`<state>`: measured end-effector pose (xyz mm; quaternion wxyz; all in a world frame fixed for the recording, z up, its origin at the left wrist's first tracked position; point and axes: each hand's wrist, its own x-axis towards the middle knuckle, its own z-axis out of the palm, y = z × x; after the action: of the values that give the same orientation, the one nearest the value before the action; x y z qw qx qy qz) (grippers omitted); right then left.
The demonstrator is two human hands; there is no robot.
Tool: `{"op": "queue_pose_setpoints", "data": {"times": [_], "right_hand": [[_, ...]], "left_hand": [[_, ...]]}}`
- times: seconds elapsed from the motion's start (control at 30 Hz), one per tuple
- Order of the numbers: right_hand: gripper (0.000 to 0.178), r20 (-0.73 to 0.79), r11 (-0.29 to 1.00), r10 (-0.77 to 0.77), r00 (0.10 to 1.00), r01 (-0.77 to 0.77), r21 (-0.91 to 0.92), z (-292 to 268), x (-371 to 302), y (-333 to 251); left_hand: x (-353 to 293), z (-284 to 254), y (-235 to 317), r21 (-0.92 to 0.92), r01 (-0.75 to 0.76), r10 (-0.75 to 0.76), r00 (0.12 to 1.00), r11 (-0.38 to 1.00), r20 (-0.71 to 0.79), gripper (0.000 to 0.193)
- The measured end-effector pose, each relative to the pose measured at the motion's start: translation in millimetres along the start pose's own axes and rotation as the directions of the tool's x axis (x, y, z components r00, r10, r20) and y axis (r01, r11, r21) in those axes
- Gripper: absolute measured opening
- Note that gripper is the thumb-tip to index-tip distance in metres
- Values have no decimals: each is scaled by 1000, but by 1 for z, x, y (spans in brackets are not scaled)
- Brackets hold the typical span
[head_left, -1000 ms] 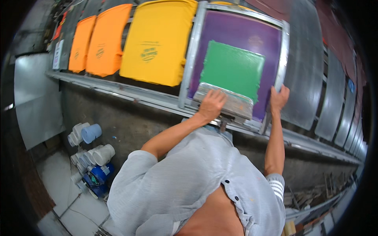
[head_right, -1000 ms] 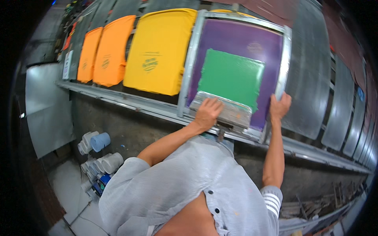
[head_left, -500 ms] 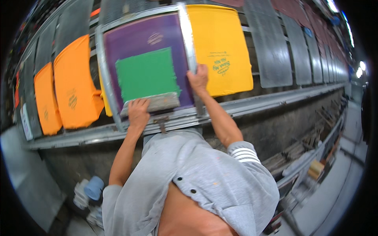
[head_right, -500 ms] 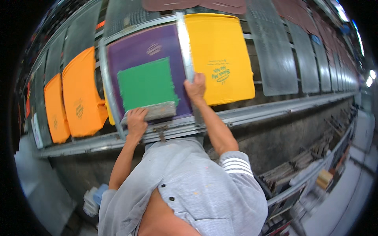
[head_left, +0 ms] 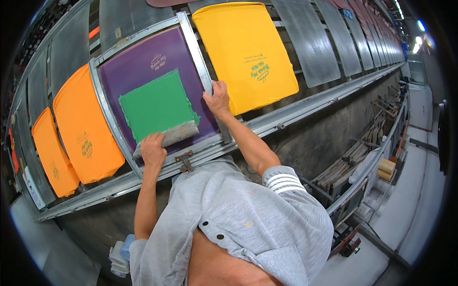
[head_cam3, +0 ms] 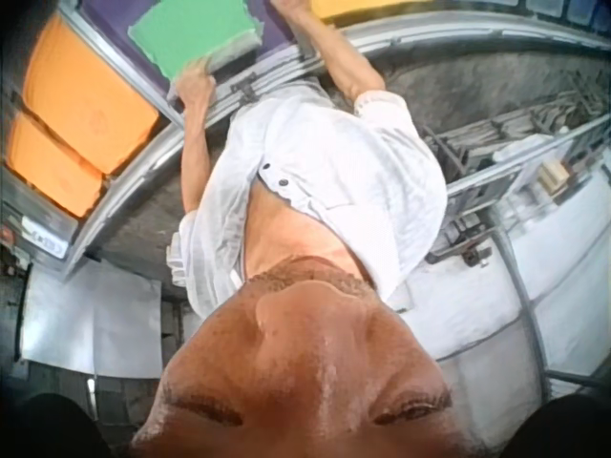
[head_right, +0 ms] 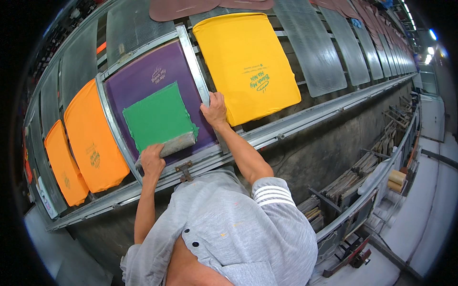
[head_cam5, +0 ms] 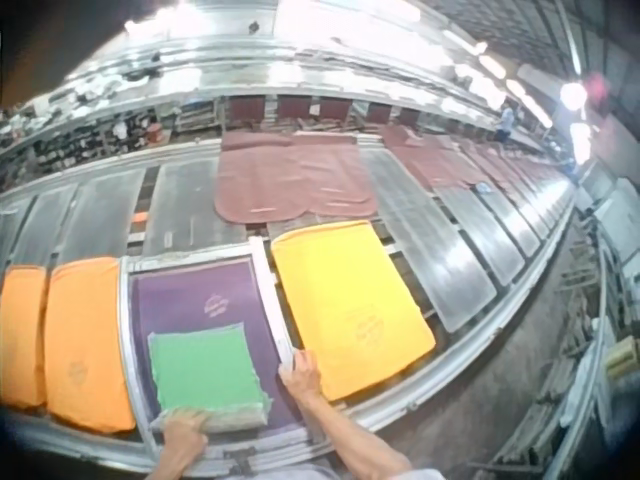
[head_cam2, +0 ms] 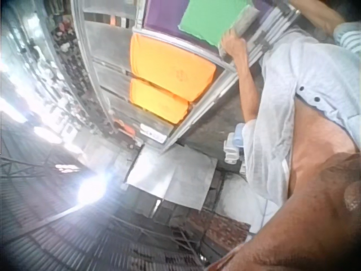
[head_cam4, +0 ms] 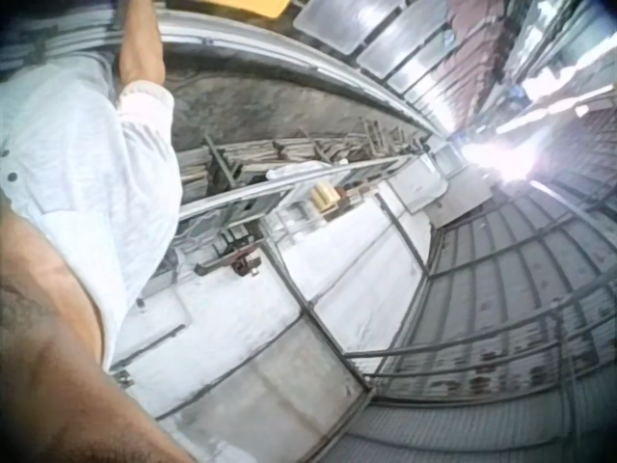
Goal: The person uses a squeegee to apply green ink onto a screen printing frame placed over a t-shirt. They then use a heat gun to dry the printed design on several yellow and orange t-shirts laid out on a metal rack.
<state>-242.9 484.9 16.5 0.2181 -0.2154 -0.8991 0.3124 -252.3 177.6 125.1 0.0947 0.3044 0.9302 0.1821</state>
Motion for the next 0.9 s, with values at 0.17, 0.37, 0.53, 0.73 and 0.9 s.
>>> {"op": "queue_pose_setpoints", "data": {"times": [0.17,0.37,0.53,0.73,0.9], "right_hand": [[50,-5,1000,28,1000,-28,-6,2,0,-1],[49,115,994,82,990,-73,-82,9,-4,1],[59,147,973,48,988,-12,-232,10,-4,-12],[44,516,969,-245,821,203,138,-47,18,-99],[6,671,735,-463,578,674,-74,6,43,-119]], "left_hand": [[1,11,-10,-1,-6,6,1000,1000,-6,41],[6,15,-9,-28,23,-24,999,999,-27,40],[-26,32,1,-5,22,-22,982,1000,-189,40],[-2,-2,-6,-21,273,-265,949,962,171,45],[76,-7,-48,7,69,-68,996,998,-55,28]]}}
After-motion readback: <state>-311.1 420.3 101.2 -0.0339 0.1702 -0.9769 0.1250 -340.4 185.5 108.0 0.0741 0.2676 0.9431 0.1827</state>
